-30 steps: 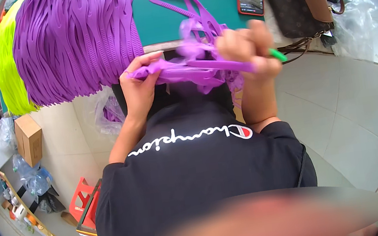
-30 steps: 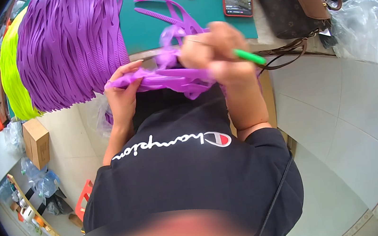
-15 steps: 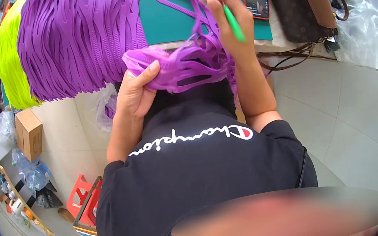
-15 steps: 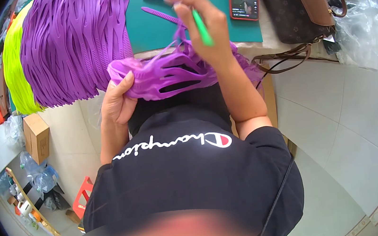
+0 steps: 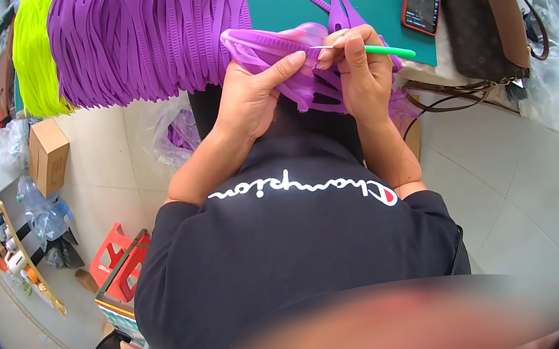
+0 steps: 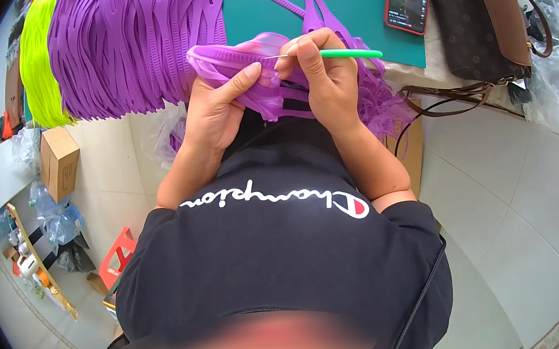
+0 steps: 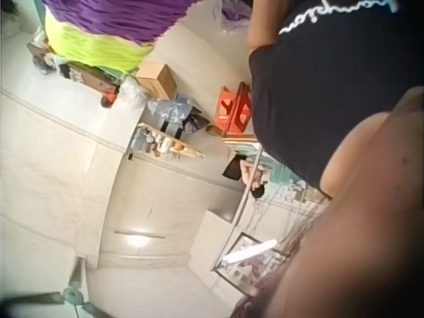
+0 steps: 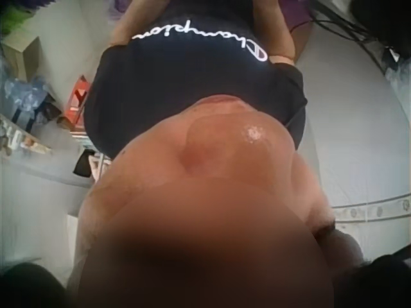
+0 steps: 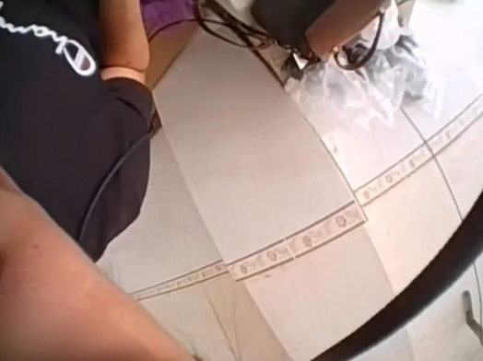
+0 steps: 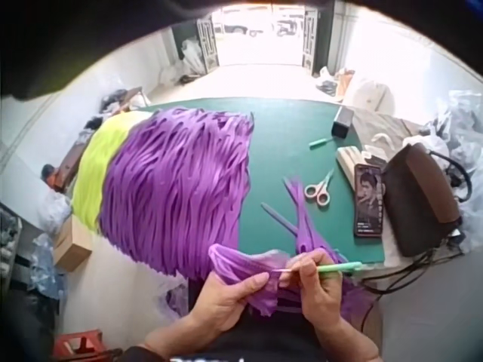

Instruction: Group and tie purple fabric fringe strips using a crochet hook and scissors.

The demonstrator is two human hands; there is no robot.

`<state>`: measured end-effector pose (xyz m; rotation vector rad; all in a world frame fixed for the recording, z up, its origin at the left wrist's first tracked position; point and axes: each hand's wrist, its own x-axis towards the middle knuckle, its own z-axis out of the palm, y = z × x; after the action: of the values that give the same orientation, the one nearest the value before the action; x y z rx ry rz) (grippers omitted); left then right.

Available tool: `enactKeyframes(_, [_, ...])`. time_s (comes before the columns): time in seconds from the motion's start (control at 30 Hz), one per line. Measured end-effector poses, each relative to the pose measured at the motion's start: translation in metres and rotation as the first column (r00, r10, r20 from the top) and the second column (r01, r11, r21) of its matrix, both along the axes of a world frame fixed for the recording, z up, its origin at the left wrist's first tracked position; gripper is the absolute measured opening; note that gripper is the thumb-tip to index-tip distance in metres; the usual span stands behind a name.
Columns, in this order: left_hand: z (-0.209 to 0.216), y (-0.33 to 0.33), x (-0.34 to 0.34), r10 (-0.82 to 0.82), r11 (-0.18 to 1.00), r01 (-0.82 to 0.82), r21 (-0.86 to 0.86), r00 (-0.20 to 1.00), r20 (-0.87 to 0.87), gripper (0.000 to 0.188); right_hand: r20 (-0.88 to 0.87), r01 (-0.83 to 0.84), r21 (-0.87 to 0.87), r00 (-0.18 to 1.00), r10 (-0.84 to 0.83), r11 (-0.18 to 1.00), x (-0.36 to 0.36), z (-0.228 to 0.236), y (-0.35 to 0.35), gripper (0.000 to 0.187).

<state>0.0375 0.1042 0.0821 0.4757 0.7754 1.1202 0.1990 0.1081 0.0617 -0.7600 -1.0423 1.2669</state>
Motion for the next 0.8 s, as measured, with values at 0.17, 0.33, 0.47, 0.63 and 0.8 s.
enactKeyframes(0.17, [-0.0019, -0.0008, -0.0027, -0.009, 1.000, 0.010, 0.010, 1.000, -0.023, 0.026, 0.021, -0.005, -0.010, 1.000, 0.005, 1.000, -0.0012, 0.0009, 0.0005, 0.025])
enactKeyframes(0.33, [-0.0023, -0.0010, -0.0036, -0.016, 1.000, 0.017, 0.024, 0.999, -0.035, 0.023, 0.038, 0.015, -0.008, 0.999, -0.015, 1.000, -0.0014, 0.0022, -0.0003, 0.026])
enactKeyframes(0.47, [-0.0009, -0.0016, -0.0019, -0.009, 1.000, 0.011, 0.027, 0.998, -0.058, 0.022, 0.057, 0.000, -0.004, 0.998, 0.000, 1.000, 0.0011, 0.0021, -0.0007, 0.027])
enactKeyframes(0.63, [-0.0027, -0.0015, -0.0028, -0.021, 0.995, 0.030, 0.098, 0.995, -0.097, 0.025, 0.152, -0.001, 0.059, 0.988, -0.008, 0.998, 0.0019, 0.0077, 0.0001, 0.027])
enactKeyframes(0.8, [0.0014, -0.0020, -0.0024, -0.003, 0.999, 0.008, 0.053, 0.995, -0.102, 0.021, 0.083, -0.018, 0.069, 0.996, 0.012, 0.997, 0.0058, 0.0050, 0.0017, 0.026])
